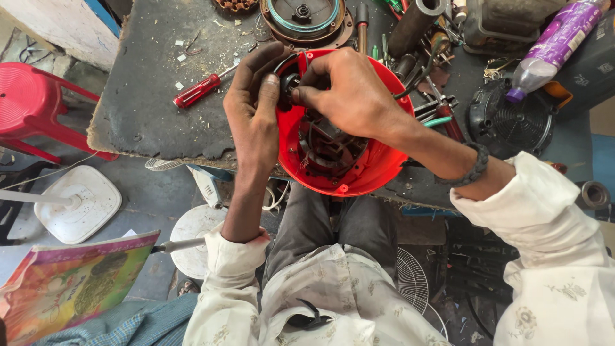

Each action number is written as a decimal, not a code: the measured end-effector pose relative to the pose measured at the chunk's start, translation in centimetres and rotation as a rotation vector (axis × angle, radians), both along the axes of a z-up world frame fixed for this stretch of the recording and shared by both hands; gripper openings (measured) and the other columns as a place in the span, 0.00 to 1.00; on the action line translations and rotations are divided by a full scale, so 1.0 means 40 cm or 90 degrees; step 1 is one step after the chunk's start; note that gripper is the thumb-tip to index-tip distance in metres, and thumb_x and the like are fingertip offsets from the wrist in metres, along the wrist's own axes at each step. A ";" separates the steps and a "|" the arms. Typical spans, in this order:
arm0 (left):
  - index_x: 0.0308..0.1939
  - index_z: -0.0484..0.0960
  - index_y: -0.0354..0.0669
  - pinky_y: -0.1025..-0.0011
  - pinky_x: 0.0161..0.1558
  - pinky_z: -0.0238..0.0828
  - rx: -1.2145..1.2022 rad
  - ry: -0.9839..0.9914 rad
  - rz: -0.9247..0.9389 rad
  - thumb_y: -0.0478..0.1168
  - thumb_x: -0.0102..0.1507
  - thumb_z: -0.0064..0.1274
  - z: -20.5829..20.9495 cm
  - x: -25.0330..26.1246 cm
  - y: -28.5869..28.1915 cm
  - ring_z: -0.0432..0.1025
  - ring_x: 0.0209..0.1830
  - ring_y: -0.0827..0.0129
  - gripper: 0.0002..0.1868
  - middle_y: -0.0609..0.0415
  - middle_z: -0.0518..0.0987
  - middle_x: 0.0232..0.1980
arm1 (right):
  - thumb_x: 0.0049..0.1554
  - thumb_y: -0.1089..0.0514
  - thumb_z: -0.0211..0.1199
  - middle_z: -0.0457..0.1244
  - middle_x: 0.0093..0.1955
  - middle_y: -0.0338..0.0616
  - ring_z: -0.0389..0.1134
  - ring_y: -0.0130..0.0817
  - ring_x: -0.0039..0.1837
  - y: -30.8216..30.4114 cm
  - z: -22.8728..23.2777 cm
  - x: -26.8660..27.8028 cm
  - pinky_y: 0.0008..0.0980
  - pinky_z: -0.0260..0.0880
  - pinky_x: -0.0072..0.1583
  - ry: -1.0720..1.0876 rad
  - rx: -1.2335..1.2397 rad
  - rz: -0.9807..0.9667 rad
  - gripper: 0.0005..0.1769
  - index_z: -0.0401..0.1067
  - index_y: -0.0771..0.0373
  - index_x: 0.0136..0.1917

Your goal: The person repairs an electrical appliance by stripping wires, twisting connections, and using pliers to secure them. They work on a motor component placed in a red bucket, handling multiple wires and tools throughout the process.

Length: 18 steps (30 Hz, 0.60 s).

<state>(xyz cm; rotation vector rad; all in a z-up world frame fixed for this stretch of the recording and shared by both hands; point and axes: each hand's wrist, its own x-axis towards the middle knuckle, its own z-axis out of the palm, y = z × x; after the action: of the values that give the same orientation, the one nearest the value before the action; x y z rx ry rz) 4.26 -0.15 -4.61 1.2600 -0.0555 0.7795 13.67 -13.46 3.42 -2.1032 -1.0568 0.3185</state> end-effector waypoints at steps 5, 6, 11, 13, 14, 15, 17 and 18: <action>0.68 0.73 0.30 0.67 0.71 0.72 0.001 0.005 0.023 0.26 0.75 0.37 -0.005 0.003 -0.003 0.74 0.67 0.65 0.18 0.45 0.79 0.65 | 0.55 0.57 0.71 0.70 0.33 0.40 0.68 0.20 0.35 0.015 -0.004 0.007 0.27 0.67 0.38 0.112 -0.024 -0.069 0.10 0.81 0.68 0.42; 0.67 0.73 0.30 0.67 0.72 0.72 0.002 0.001 0.024 0.26 0.75 0.37 -0.006 0.003 -0.003 0.74 0.67 0.65 0.18 0.45 0.79 0.65 | 0.54 0.58 0.71 0.70 0.33 0.40 0.68 0.21 0.35 0.019 -0.006 0.010 0.27 0.68 0.39 0.136 -0.016 -0.074 0.10 0.81 0.69 0.42; 0.67 0.72 0.30 0.68 0.71 0.71 -0.021 -0.004 0.009 0.26 0.75 0.37 -0.007 -0.003 -0.006 0.74 0.67 0.66 0.18 0.45 0.78 0.65 | 0.54 0.58 0.71 0.71 0.34 0.40 0.69 0.21 0.36 0.026 -0.020 0.017 0.27 0.69 0.40 0.171 0.023 -0.062 0.09 0.81 0.69 0.42; 0.67 0.73 0.30 0.69 0.70 0.71 -0.019 0.004 0.013 0.26 0.75 0.37 -0.004 -0.002 -0.006 0.74 0.66 0.66 0.18 0.45 0.78 0.65 | 0.54 0.59 0.70 0.72 0.35 0.40 0.70 0.21 0.36 0.029 -0.020 0.018 0.27 0.70 0.41 0.232 0.056 -0.060 0.09 0.82 0.69 0.41; 0.67 0.73 0.30 0.69 0.70 0.72 -0.016 0.011 0.021 0.26 0.75 0.37 -0.003 -0.002 -0.005 0.74 0.65 0.66 0.18 0.45 0.79 0.65 | 0.55 0.58 0.70 0.71 0.34 0.40 0.69 0.22 0.36 0.031 -0.020 0.016 0.27 0.70 0.41 0.201 0.042 -0.065 0.10 0.81 0.69 0.41; 0.67 0.73 0.29 0.69 0.70 0.72 -0.013 0.017 0.030 0.26 0.75 0.37 -0.002 -0.003 -0.005 0.75 0.65 0.66 0.17 0.45 0.79 0.65 | 0.55 0.58 0.70 0.70 0.33 0.41 0.68 0.22 0.36 0.032 -0.019 0.012 0.28 0.69 0.40 0.170 0.028 -0.069 0.10 0.81 0.69 0.41; 0.66 0.74 0.29 0.69 0.67 0.72 -0.013 0.040 0.040 0.27 0.74 0.38 -0.003 -0.005 -0.007 0.75 0.63 0.66 0.17 0.45 0.79 0.64 | 0.55 0.57 0.70 0.70 0.33 0.41 0.68 0.21 0.36 0.031 -0.019 0.003 0.28 0.68 0.39 0.124 0.008 -0.074 0.10 0.81 0.69 0.41; 0.66 0.74 0.29 0.70 0.65 0.73 -0.013 0.051 0.042 0.27 0.74 0.38 -0.002 -0.005 -0.008 0.75 0.62 0.67 0.17 0.45 0.80 0.63 | 0.56 0.57 0.70 0.70 0.32 0.40 0.68 0.21 0.36 0.028 -0.018 0.000 0.27 0.69 0.40 0.107 0.003 -0.077 0.10 0.81 0.69 0.41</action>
<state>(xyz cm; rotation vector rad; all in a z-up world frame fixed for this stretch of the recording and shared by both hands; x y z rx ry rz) 4.05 -0.45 -4.70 1.2782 0.0596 0.7841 13.65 -12.32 2.72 -2.0845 -0.8283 0.4253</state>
